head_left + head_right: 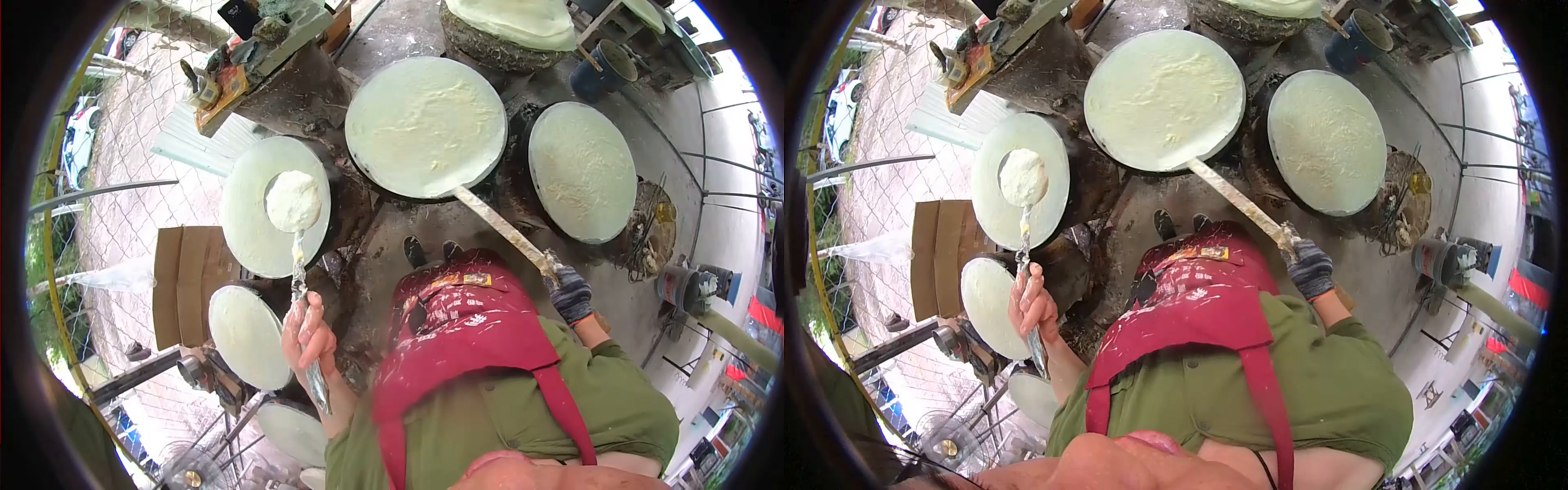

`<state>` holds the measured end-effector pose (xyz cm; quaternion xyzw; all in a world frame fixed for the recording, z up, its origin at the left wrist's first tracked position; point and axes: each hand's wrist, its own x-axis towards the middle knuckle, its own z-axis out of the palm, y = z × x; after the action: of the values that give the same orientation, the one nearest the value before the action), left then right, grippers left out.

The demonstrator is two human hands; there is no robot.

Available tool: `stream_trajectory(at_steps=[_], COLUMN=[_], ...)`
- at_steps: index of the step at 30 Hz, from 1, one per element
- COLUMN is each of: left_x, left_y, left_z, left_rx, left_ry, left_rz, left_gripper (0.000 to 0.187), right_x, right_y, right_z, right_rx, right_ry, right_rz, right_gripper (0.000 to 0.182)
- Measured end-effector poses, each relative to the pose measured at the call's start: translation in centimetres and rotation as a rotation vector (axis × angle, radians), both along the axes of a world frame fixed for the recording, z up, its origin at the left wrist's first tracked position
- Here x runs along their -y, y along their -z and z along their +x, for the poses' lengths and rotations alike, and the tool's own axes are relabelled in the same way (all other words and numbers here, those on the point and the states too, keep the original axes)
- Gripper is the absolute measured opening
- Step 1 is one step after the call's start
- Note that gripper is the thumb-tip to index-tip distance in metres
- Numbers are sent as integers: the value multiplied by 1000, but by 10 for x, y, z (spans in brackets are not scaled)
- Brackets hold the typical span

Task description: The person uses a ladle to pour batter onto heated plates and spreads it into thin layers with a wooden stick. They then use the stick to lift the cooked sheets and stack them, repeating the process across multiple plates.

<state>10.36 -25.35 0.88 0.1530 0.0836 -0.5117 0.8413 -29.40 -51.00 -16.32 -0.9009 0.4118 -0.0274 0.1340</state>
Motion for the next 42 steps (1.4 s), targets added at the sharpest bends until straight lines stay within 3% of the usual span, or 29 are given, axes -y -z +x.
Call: stream_trajectory(at_steps=[4, 5, 8, 10, 12, 13, 15, 17, 19, 23, 27, 29, 30, 31, 32, 33, 34, 35, 36, 37, 39, 42], left_x=[-9, -12, -19, -24, -31, -34, -40, -44, -48, -48, -45, -39, -35, -30, -25, -23, -17, -8, 2, 13, 33, 69], left_y=[5, 6, 7, 7, 9, 9, 9, 8, 8, 7, 10, 11, 11, 11, 12, 16, 16, 15, 14, 14, 13, 7], left_z=[22, 28, 45, 56, 68, 74, 84, 93, 102, 119, 128, 131, 131, 131, 131, 132, 130, 127, 125, 120, 109, 91], left_rx=[-4, -2, 30, 74, 111, 131, 178, 247, 298, 354, 356, 350, 339, 329, 318, 330, 326, 324, 325, 319, 311, 292], left_ry=[-17, -13, -6, -8, -1, 1, 2, 28, 57, 100, 133, 142, 144, 147, 150, 180, 175, 170, 169, 156, 128, 87], left_rz=[-7, -7, 15, 67, 111, 133, 169, 241, 293, 410, 418, 403, 392, 381, 371, 338, 344, 345, 344, 350, 362, 363], left_gripper=[33, 33, 32, 31, 31, 31, 30, 30, 31, 30, 28, 28, 28, 27, 27, 29, 29, 29, 28, 28, 28, 29], right_x=[-6, -7, -10, -13, -20, -27, -33, -32, -24, 1, 49, 97, 123, 144, 175, 221, 246, 274, 330, 345, 409, 497], right_y=[-13, -3, 5, 64, -2, 31, 49, -11, -27, 9, -26, -66, -82, -122, -137, -126, -154, -182, -182, -223, -274, -290], right_z=[59, 73, 144, 186, 257, 281, 329, 378, 413, 443, 443, 443, 444, 448, 450, 450, 454, 459, 466, 462, 454, 416], right_rx=[-128, -12, 292, 569, 275, 363, 280, -48, -35, -93, -59, 10, 80, 81, -70, 116, 111, 58, -190, 110, 43, 347], right_ry=[-65, -109, -79, -120, 285, 112, -143, -298, -260, -203, -295, -316, -304, -413, -282, -340, -396, -415, -386, -433, -277, 3], right_rz=[93, 45, 245, 446, 1251, 1010, 565, 164, 79, -38, -255, -201, -208, -264, -144, -235, -276, -295, -520, -324, -434, -272], right_gripper=[27, 29, 38, 46, 55, 57, 61, 67, 65, 47, 34, 30, 37, 34, 33, 34, 34, 37, 40, 42, 48, 39])
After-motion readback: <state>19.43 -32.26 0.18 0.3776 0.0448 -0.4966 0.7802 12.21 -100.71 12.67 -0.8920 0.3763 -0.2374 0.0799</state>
